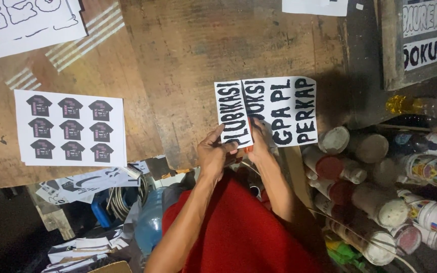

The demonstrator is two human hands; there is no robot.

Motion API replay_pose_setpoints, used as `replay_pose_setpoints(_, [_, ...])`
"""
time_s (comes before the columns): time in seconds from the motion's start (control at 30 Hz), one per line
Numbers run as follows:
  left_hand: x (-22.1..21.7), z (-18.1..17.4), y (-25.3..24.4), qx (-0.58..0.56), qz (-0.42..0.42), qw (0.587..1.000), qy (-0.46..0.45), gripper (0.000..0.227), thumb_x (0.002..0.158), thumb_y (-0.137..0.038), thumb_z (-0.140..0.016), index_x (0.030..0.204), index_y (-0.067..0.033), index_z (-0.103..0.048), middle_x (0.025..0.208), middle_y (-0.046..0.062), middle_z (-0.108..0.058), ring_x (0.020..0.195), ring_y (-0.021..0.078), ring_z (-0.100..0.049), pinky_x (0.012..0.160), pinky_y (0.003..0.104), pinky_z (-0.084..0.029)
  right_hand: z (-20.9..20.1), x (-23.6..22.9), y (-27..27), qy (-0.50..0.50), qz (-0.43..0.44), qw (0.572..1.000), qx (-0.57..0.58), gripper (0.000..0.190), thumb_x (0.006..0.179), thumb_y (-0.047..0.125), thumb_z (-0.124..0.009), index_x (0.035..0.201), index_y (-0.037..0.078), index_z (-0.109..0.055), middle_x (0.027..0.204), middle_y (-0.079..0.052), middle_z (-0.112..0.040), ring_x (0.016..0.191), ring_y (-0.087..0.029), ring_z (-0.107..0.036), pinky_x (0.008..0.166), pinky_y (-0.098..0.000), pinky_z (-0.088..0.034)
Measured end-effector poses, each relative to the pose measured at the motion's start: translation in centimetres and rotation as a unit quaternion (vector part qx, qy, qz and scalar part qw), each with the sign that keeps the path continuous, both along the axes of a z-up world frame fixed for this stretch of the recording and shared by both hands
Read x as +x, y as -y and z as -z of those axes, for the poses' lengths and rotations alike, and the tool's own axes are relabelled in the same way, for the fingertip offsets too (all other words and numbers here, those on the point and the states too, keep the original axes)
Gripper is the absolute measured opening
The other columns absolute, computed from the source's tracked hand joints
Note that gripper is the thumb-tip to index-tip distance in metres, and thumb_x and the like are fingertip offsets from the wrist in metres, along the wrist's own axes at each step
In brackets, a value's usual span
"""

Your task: The person uses orange-handled scissors to cut a white paper sheet printed with black text into separate strips. The person repeatedly cuts along the text lines, separates the strips, and places them on the table or a nearby surface.

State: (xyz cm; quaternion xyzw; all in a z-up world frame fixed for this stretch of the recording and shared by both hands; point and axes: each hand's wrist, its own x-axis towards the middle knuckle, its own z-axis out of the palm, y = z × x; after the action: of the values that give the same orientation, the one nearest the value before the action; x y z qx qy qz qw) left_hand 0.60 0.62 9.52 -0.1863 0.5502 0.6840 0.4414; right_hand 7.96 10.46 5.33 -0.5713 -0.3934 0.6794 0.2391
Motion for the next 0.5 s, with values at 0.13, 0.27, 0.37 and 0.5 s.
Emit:
replay_pose_setpoints(0.13, [-0.1, -0.3, 0.1, 0.007, 0.001, 1.000, -0.004, 0.075, 0.062, 0.016, -0.077, 0.134, 0.0076, -0.059, 0.122, 0.017, -0.056, 0.080, 0.0156, -0.058, 0.068, 0.035, -0.068, 0.8, -0.1, -0.3, 0.013, -0.007, 1.000, 0.002, 0.013, 0.089, 0.019, -0.074, 0.097, 0.009, -0.072, 0.080, -0.011, -0.069, 0.065, -0.020, -0.067, 0.052, -0.0277, -0.051])
replay_pose_setpoints(0.27, [0.1, 1.1, 0.6, -0.003, 0.013, 1.000, 0.010, 0.075, 0.064, 0.017, -0.076, 0.136, 0.0038, -0.059, 0.118, 0.014, -0.053, 0.076, 0.0175, -0.063, 0.063, 0.040, -0.067, 2.3, 0.3, -0.1, -0.004, 0.022, 1.000, -0.010, 0.011, 0.086, 0.016, -0.075, 0.092, 0.008, -0.070, 0.075, -0.011, -0.068, 0.060, -0.021, -0.067, 0.051, -0.0275, -0.051])
replay_pose_setpoints(0.37, [-0.8, 0.2, 1.1, -0.011, 0.034, 0.999, 0.027, 0.074, 0.069, 0.016, -0.074, 0.138, -0.0056, -0.061, 0.107, 0.010, -0.051, 0.066, 0.0291, -0.068, 0.054, 0.049, -0.065, 0.7, 0.0, 0.2, -0.001, 0.044, 0.999, -0.002, 0.005, 0.087, 0.012, -0.073, 0.088, 0.007, -0.072, 0.073, -0.011, -0.066, 0.059, -0.020, -0.064, 0.053, -0.0273, -0.051])
replay_pose_setpoints(0.5, [-1.9, -1.5, 2.7, 0.015, 0.051, 0.996, -0.071, 0.076, 0.065, 0.021, -0.076, 0.136, -0.0031, -0.063, 0.094, 0.007, -0.043, 0.077, 0.0192, -0.059, 0.064, 0.036, -0.068, -0.1, 0.0, 0.0, -0.009, 0.032, 0.999, -0.020, 0.019, 0.085, 0.030, -0.086, 0.095, 0.019, -0.074, 0.080, 0.001, -0.068, 0.068, -0.013, -0.063, 0.059, -0.0241, -0.050])
